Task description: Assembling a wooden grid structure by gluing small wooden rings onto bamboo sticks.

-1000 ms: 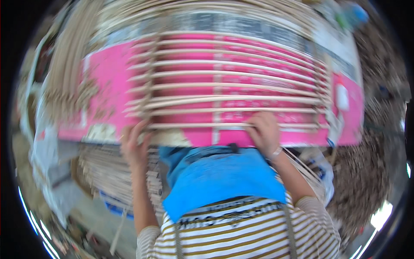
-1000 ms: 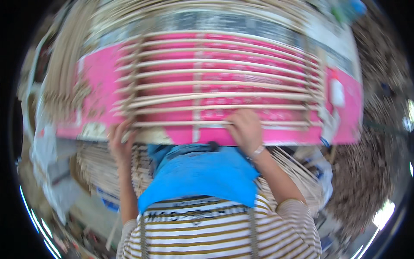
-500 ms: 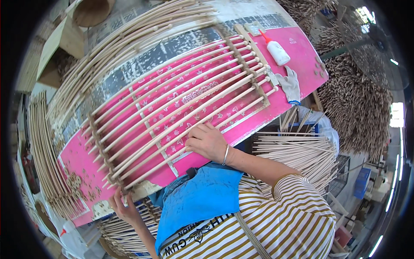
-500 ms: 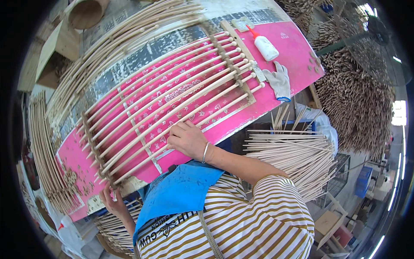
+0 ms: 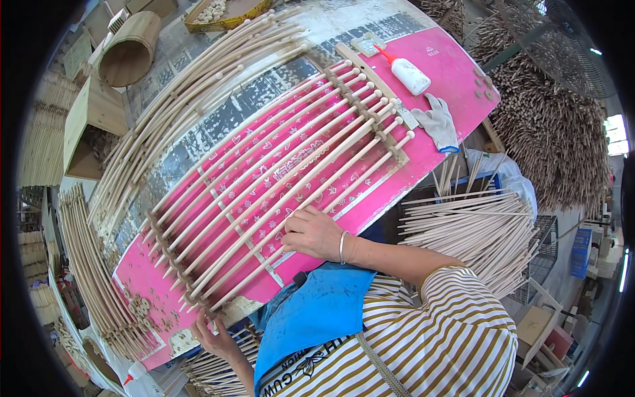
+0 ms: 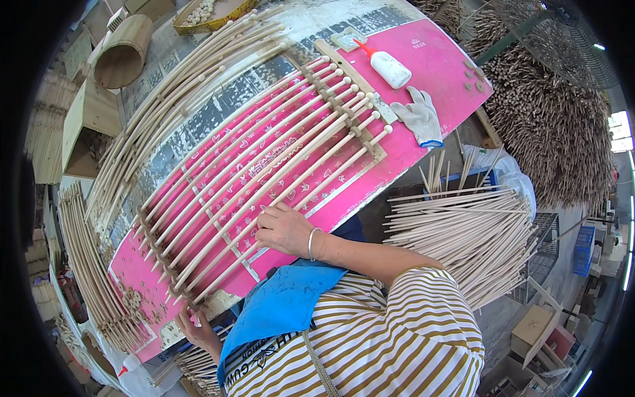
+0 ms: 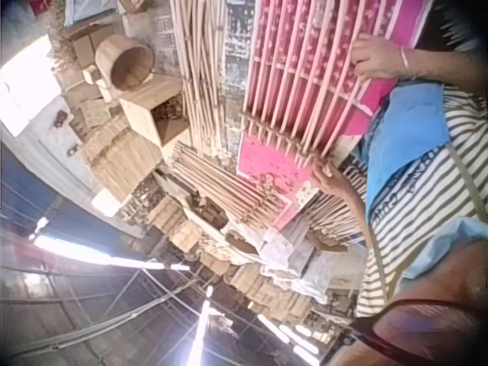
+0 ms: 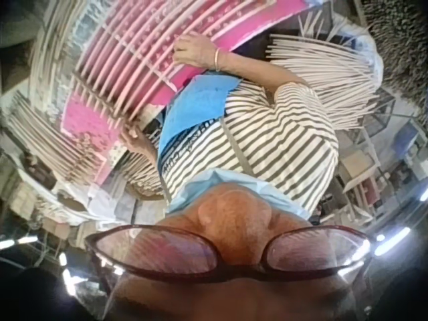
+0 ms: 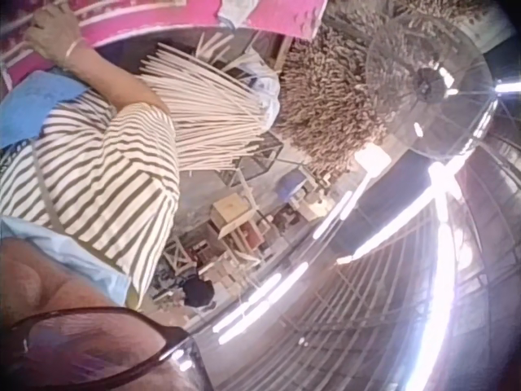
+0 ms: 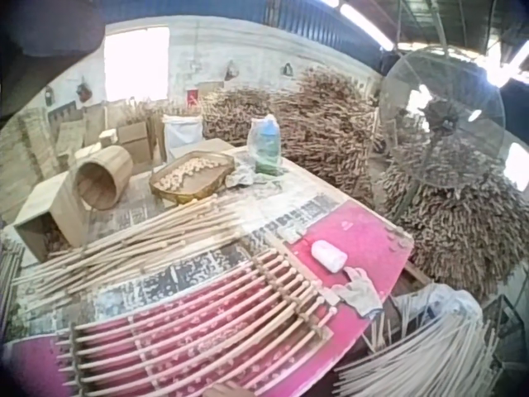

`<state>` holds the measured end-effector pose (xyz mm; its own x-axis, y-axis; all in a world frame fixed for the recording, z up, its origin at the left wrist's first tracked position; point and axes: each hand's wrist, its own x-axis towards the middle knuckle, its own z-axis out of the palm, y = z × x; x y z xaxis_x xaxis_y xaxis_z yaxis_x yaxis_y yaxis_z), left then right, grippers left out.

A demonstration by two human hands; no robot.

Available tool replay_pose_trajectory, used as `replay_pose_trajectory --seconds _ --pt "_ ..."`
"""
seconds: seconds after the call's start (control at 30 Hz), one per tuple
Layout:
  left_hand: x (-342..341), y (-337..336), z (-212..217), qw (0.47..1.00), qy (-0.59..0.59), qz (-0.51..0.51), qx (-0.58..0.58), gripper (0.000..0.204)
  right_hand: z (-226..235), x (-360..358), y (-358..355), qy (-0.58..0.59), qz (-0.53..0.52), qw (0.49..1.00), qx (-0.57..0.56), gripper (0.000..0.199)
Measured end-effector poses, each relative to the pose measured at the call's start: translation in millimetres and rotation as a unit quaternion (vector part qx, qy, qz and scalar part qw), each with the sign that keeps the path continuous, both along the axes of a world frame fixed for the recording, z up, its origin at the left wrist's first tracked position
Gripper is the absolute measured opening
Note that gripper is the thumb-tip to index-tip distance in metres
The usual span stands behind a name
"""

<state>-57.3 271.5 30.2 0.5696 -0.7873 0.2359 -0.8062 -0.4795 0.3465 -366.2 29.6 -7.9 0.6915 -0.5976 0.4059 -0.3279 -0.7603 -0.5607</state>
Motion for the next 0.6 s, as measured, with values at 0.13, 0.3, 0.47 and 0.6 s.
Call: replay_pose_trajectory --seconds 0.13,0.3,0.47,0.6 --pt "-6 -3 9 1.000 -0.023 0.001 0.004 0.046 11 -13 1 -0.040 -0.014 0.999 0.003 0.019" --pt "-28 -34 22 0.992 -0.048 -0.104 -0.061 0.049 25 -38 7 -0.071 -0.052 0.996 0.013 0.018" --pt "-60 -102 20 0.976 -0.055 -0.210 -0.035 0.048 29 -60 -12 -0.118 -0.229 0.964 0.074 0.010" --pt "-83 -162 29 0.954 -0.041 -0.298 -0.004 0.054 38 -91 -24 -0.134 -0.290 0.946 0.045 0.010"
